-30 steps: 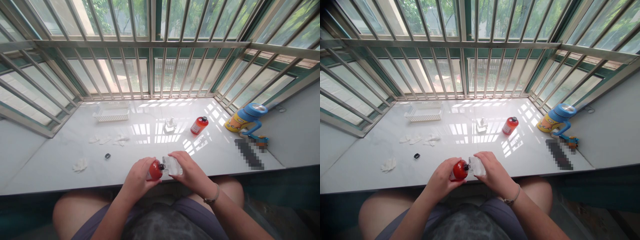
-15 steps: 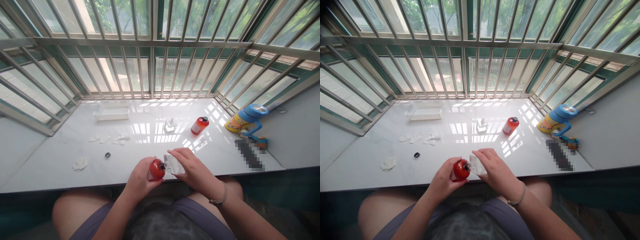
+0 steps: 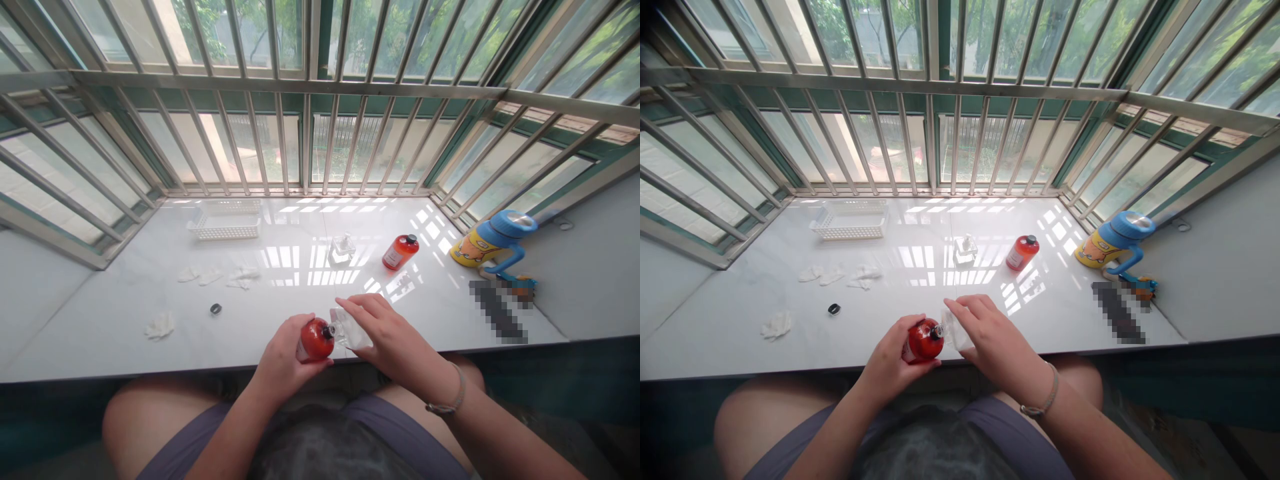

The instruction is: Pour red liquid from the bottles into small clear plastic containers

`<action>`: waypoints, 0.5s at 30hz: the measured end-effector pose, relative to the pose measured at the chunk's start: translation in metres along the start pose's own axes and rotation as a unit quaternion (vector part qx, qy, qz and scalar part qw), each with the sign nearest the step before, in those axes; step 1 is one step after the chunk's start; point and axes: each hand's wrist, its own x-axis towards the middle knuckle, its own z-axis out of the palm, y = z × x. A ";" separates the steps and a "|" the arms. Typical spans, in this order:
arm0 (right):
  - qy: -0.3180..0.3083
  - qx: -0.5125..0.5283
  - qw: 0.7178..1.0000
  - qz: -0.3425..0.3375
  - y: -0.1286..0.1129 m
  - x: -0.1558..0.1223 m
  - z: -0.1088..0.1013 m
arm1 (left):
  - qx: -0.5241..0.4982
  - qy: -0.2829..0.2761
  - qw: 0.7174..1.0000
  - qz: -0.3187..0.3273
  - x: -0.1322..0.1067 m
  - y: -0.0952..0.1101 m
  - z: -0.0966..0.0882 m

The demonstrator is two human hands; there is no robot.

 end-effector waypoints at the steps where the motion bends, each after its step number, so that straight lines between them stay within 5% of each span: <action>1: 0.000 -0.001 1.000 -0.001 -0.001 0.000 -0.001 | -0.002 0.000 1.000 0.000 0.000 0.000 0.000; 15: -0.004 -0.014 1.000 -0.005 -0.003 0.001 -0.003 | -0.022 -0.003 1.000 -0.016 0.000 0.002 -0.001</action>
